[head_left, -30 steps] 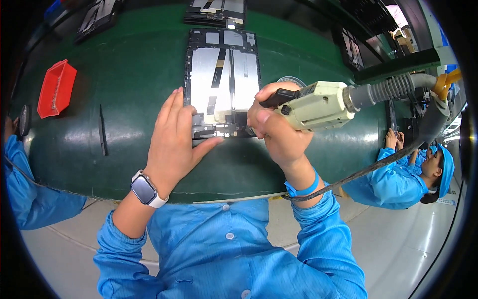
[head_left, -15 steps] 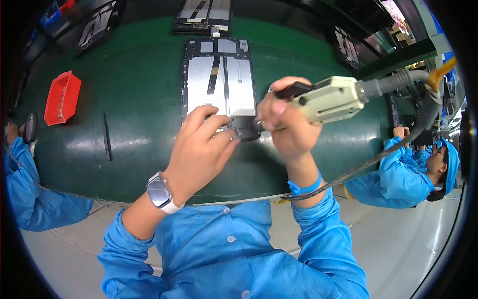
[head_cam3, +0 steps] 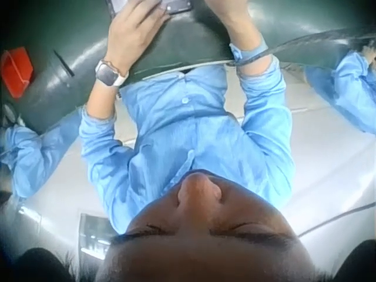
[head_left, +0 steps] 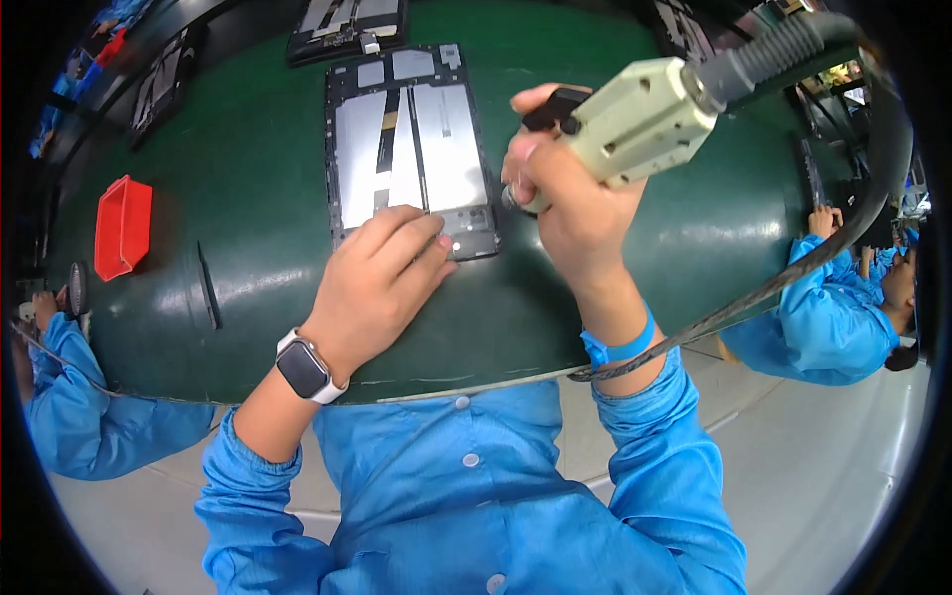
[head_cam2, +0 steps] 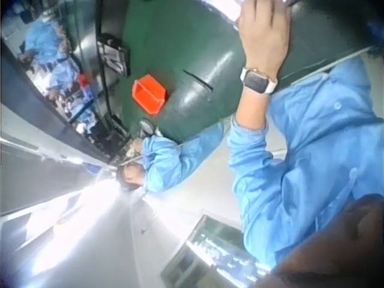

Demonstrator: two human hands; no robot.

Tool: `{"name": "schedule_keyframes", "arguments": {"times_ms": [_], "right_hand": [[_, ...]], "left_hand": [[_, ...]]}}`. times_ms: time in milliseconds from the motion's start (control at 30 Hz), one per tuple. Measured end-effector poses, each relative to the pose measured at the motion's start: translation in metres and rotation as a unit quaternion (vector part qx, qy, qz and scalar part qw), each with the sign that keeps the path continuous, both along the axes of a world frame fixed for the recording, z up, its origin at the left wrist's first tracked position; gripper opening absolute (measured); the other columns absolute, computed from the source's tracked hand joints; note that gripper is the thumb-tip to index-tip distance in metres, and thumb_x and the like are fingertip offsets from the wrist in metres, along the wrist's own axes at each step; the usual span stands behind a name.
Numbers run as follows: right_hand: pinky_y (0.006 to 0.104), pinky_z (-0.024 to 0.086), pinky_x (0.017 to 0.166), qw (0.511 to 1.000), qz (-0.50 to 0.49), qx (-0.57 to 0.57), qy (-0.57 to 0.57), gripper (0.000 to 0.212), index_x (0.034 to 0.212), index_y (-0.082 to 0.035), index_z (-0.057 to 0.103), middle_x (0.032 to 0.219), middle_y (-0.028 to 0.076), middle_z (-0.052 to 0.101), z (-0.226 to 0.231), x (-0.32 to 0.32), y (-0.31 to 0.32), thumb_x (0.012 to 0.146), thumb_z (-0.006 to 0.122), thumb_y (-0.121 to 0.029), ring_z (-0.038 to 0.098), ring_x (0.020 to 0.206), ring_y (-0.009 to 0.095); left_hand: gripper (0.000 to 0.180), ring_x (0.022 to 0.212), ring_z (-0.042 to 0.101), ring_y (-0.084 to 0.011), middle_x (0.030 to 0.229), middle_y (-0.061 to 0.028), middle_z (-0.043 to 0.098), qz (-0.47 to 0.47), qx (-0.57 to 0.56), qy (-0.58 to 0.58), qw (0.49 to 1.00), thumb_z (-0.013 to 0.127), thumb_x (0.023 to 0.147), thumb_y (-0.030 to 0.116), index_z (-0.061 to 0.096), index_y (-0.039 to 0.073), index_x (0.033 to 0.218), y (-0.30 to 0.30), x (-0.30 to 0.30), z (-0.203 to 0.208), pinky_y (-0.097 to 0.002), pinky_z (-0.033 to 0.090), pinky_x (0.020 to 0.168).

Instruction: The person assembles internal components into a tablet device frame by securing them with screws using an electric screwdriver.

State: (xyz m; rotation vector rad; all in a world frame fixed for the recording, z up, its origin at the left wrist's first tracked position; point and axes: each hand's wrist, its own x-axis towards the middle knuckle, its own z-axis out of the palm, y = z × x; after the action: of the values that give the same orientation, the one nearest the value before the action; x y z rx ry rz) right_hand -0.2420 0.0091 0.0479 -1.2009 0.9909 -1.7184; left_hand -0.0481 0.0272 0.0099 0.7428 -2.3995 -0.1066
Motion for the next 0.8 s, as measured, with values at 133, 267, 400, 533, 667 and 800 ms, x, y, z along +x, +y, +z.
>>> {"name": "schedule_keyframes", "arguments": {"times_ms": [133,267,400,533,667,800], "right_hand": [[0.0257,0.044,0.051,0.999,-0.006,-0.038,-0.019,0.023,0.101,0.006,0.064,0.067,0.006,0.060,0.000,0.001,-0.004,0.078,0.062,0.003,0.054,0.052,0.012],[0.0250,0.043,0.049,0.999,-0.006,-0.014,-0.028,0.025,0.101,0.005,0.065,0.069,0.005,0.062,0.001,0.003,-0.002,0.076,0.064,0.004,0.055,0.054,0.011],[0.0247,0.043,0.049,1.000,-0.001,-0.011,-0.017,0.025,0.101,0.005,0.065,0.070,0.005,0.062,0.003,0.002,-0.001,0.076,0.064,0.004,0.055,0.054,0.011],[0.0244,0.043,0.049,1.000,-0.001,-0.010,-0.024,0.025,0.101,0.005,0.065,0.070,0.005,0.061,0.001,0.004,-0.002,0.076,0.064,0.004,0.054,0.054,0.010],[0.0238,0.042,0.048,1.000,0.002,-0.010,-0.020,0.025,0.101,0.004,0.065,0.070,0.005,0.061,0.004,0.006,0.000,0.076,0.064,0.005,0.054,0.054,0.010],[0.0232,0.042,0.047,1.000,0.000,-0.005,-0.018,0.025,0.101,0.004,0.065,0.071,0.005,0.062,0.002,0.005,0.001,0.075,0.065,0.004,0.055,0.054,0.009]], "left_hand": [[0.024,0.097,0.063,-0.0297,0.101,-0.0111,0.066,0.005,0.060,0.060,0.996,0.080,0.067,0.002,0.067,-0.002,0.088,0.001,-0.001,-0.001,-0.0386,0.055,0.078],[0.023,0.099,0.063,-0.0315,0.104,-0.0122,0.067,0.041,0.099,0.089,0.990,0.080,0.069,0.001,0.068,-0.002,0.088,0.006,-0.005,-0.001,-0.0395,0.053,0.081],[0.021,0.102,0.061,-0.0319,0.107,-0.0126,0.066,0.083,0.110,0.090,0.986,0.078,0.071,-0.002,0.068,-0.002,0.090,0.015,-0.012,0.002,-0.0394,0.052,0.083],[0.021,0.104,0.060,-0.0332,0.108,-0.0133,0.065,0.122,0.084,0.047,0.988,0.075,0.072,-0.003,0.067,-0.004,0.092,0.027,-0.022,0.003,-0.0400,0.052,0.084],[0.022,0.104,0.059,-0.0358,0.107,-0.0140,0.062,0.184,-0.015,-0.032,0.982,0.073,0.072,-0.002,0.066,-0.004,0.093,0.038,-0.032,0.002,-0.0419,0.051,0.086],[0.031,0.108,0.056,-0.0360,0.111,-0.0138,0.060,0.190,0.058,-0.042,0.979,0.075,0.070,0.002,0.066,-0.003,0.099,0.037,-0.031,0.007,-0.0419,0.050,0.089]]}}
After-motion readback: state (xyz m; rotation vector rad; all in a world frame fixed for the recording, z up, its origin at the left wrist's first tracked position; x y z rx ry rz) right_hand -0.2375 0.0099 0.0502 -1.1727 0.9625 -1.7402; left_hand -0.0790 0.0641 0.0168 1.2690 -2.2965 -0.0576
